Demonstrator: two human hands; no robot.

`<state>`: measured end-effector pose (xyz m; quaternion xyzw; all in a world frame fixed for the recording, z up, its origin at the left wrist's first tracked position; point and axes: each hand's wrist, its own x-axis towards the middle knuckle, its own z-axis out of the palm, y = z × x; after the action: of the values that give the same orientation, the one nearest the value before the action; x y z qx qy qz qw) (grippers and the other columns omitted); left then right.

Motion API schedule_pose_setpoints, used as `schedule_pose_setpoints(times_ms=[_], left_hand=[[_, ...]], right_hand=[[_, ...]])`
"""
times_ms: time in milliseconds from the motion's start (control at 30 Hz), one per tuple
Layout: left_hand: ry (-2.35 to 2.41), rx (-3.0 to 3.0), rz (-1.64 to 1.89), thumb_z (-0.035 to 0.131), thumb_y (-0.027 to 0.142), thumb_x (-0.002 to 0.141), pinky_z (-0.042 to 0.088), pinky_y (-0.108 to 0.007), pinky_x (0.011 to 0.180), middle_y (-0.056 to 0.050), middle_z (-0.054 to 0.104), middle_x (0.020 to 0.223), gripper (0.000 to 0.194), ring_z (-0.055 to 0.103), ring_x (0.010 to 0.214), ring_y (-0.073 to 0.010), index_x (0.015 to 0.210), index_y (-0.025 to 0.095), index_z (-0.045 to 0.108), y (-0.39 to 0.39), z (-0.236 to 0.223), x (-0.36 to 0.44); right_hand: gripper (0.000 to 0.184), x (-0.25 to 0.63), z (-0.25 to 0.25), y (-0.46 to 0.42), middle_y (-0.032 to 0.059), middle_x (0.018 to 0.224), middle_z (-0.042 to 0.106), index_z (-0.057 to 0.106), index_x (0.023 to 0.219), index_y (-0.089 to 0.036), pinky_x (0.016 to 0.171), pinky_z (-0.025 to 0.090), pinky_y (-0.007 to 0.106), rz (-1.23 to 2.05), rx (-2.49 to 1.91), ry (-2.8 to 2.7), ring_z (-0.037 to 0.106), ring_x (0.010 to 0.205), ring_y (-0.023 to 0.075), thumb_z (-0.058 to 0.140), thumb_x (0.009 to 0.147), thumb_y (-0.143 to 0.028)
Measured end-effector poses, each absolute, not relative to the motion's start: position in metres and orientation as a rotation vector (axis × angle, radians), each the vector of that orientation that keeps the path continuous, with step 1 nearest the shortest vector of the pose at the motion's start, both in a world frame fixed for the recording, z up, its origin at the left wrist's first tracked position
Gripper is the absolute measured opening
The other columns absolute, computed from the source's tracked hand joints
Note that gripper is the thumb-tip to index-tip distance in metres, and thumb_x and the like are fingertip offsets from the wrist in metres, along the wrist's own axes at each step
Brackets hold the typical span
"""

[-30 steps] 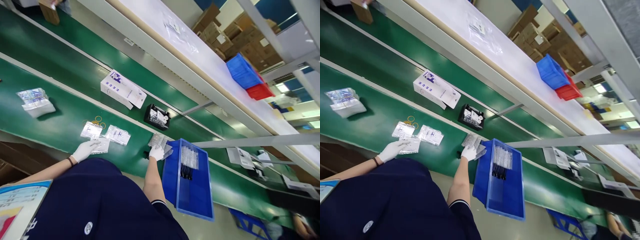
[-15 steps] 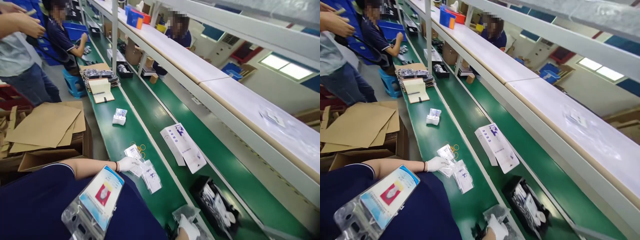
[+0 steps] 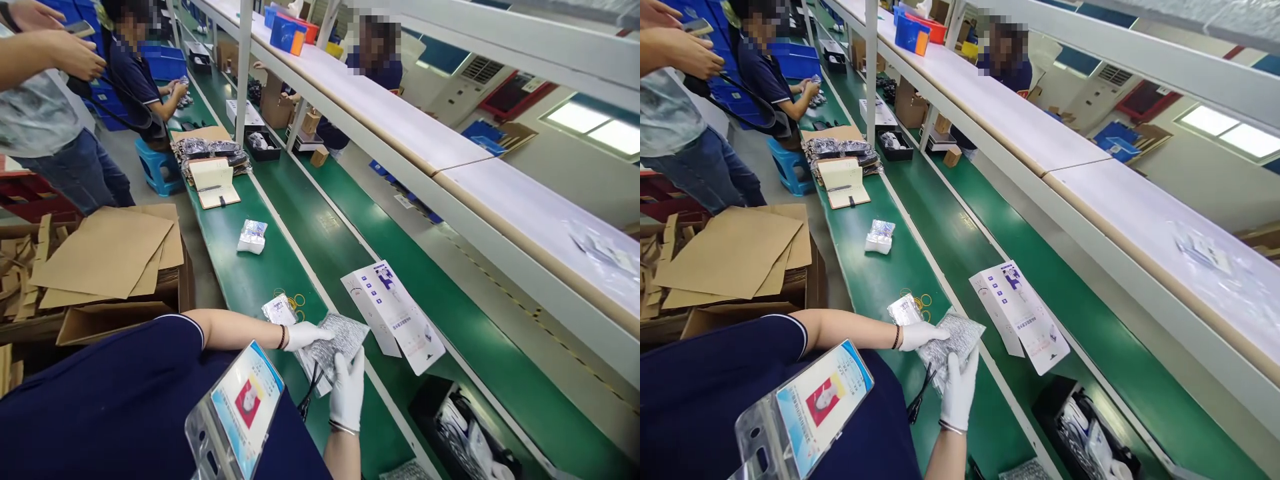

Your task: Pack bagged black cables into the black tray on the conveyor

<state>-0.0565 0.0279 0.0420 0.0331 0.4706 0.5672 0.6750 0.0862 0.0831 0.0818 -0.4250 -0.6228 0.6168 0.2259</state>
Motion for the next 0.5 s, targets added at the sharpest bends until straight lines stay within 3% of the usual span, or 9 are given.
schedule_pose_setpoints(times_ms=[167,233,333,400,500], left_hand=[[0.897,-0.195,1.363,0.08,0.029,0.072,0.056,-0.033,0.079,-0.01,0.074,0.09,0.03,0.069,0.078,-0.0209,0.094,0.011,0.07,0.013,0.04,-0.074],[0.829,-0.253,1.359,0.078,0.029,0.075,0.057,-0.034,0.077,-0.008,0.074,0.09,0.03,0.07,0.077,-0.0207,0.097,0.012,0.068,0.008,0.037,-0.081],[0.759,-0.29,1.314,0.077,0.03,0.076,0.057,-0.034,0.073,-0.007,0.073,0.089,0.029,0.07,0.076,-0.0202,0.097,0.012,0.067,0.002,0.037,-0.086],[0.768,-0.236,1.301,0.08,0.03,0.072,0.057,-0.034,0.073,-0.008,0.073,0.089,0.034,0.07,0.077,-0.0209,0.098,0.012,0.068,-0.002,0.042,-0.087],[0.871,-0.049,1.362,0.083,0.027,0.068,0.057,-0.035,0.082,-0.009,0.074,0.096,0.041,0.07,0.087,-0.0224,0.103,0.013,0.069,-0.01,0.052,-0.088]], right_hand=[[0.108,0.082,0.093,0.064,0.0132,0.156,0.034,0.01,0.157,-0.022,0.109,0.044,0.044,1.668,-1.243,-2.036,0.043,0.138,0.0311,0.071,0.072,-0.053],[0.11,0.085,0.095,0.064,0.0126,0.155,0.035,0.011,0.157,-0.023,0.107,0.046,0.045,1.652,-1.23,-2.134,0.045,0.136,0.0313,0.073,0.07,-0.052],[0.087,0.082,0.096,0.065,0.0097,0.154,0.038,0.036,0.149,-0.024,0.107,0.045,0.044,1.545,-1.186,-2.241,0.045,0.137,0.0302,0.066,0.073,-0.055],[0.066,0.075,0.097,0.065,0.0091,0.151,0.043,0.058,0.129,-0.021,0.109,0.041,0.042,1.411,-1.2,-2.266,0.042,0.138,0.0299,0.058,0.075,-0.059],[0.055,0.064,0.096,0.065,0.0119,0.132,0.06,0.066,0.105,-0.019,0.105,0.042,0.043,1.314,-1.342,-2.204,0.052,0.127,0.0311,0.053,0.074,-0.063]])
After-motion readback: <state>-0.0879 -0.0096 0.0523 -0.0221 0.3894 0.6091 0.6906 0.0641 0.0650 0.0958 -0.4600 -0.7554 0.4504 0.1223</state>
